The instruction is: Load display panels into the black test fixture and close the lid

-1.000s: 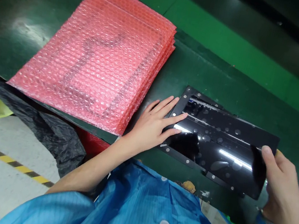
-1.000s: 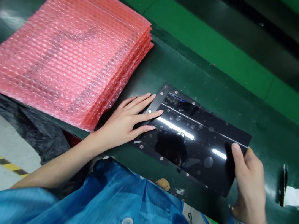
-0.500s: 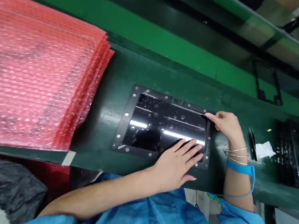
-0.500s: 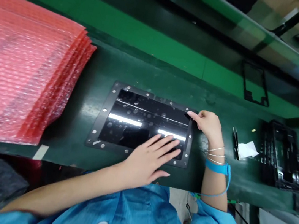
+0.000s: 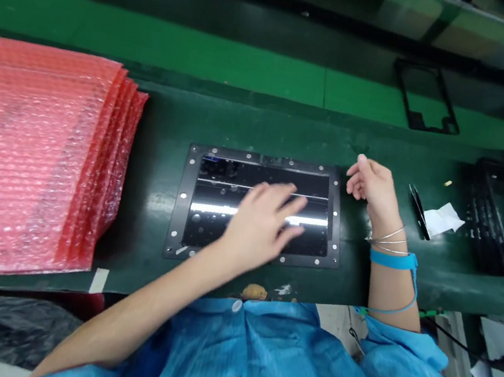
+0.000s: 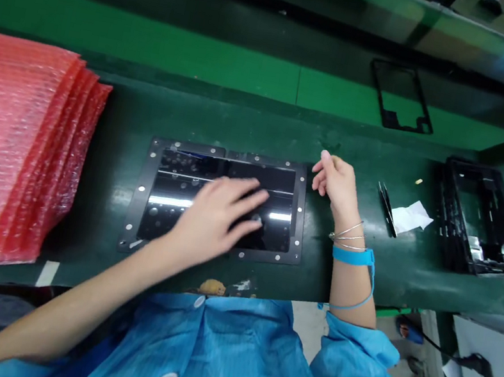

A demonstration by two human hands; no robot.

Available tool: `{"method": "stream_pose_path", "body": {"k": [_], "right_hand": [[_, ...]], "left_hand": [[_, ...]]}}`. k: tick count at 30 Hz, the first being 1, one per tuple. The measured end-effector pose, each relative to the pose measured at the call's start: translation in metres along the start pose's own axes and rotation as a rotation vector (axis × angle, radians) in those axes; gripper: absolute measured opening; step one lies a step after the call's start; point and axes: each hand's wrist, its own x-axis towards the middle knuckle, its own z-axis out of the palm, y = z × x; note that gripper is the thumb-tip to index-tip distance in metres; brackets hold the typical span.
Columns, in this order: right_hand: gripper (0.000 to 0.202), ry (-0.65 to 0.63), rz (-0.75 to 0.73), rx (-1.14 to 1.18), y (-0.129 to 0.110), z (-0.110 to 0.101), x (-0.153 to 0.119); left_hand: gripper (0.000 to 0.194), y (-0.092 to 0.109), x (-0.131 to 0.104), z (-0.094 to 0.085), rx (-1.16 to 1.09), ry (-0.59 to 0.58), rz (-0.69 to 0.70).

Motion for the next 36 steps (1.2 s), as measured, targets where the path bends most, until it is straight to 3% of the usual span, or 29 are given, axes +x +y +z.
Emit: {"method": "stream_pose_path", "body": {"k": [3,7,14,17,21,24,28,32,36], "right_hand": [[0.019,0.086,-0.090,0.256,0.004,-0.007,0.000],[0.009,0.098,-0.127,0.328,0.005,-0.007,0.000],[0.032,0.101,-0.103,0.253,0.001,0.009,-0.007],[0.045,0.069,-0.126,0.239,-0.004,0.016,-0.013],[0.066,-0.101,-0.131,0.239,-0.008,0.026,-0.022],[0.069,-0.082,-0.154,0.282,-0.009,0.033,-0.028],[0.069,-0.019,-0.132,0.328,-0.010,0.040,-0.033],[0.069,0.033,-0.094,0.346,-0.013,0.044,-0.035],[0.061,-0.028,-0.070,0.369,-0.016,0.043,-0.038]], "left_hand": [[0.050,-0.028,0.013,-0.011,0.088,0.077,-0.203],[0.049,-0.039,0.026,-0.012,0.096,0.071,-0.235],[0.033,-0.046,0.029,-0.012,-0.094,0.186,-0.314],[0.029,-0.043,0.026,-0.023,-0.164,0.284,-0.286],[0.024,-0.035,0.016,-0.046,-0.213,0.376,-0.227],[0.022,-0.044,0.004,-0.056,-0.230,0.459,-0.225],[0.027,-0.071,-0.013,-0.052,-0.420,0.715,-0.451],[0.036,-0.083,-0.017,-0.042,-0.959,0.669,-0.802],[0.048,-0.082,-0.014,-0.043,-1.123,0.795,-0.890]]}}
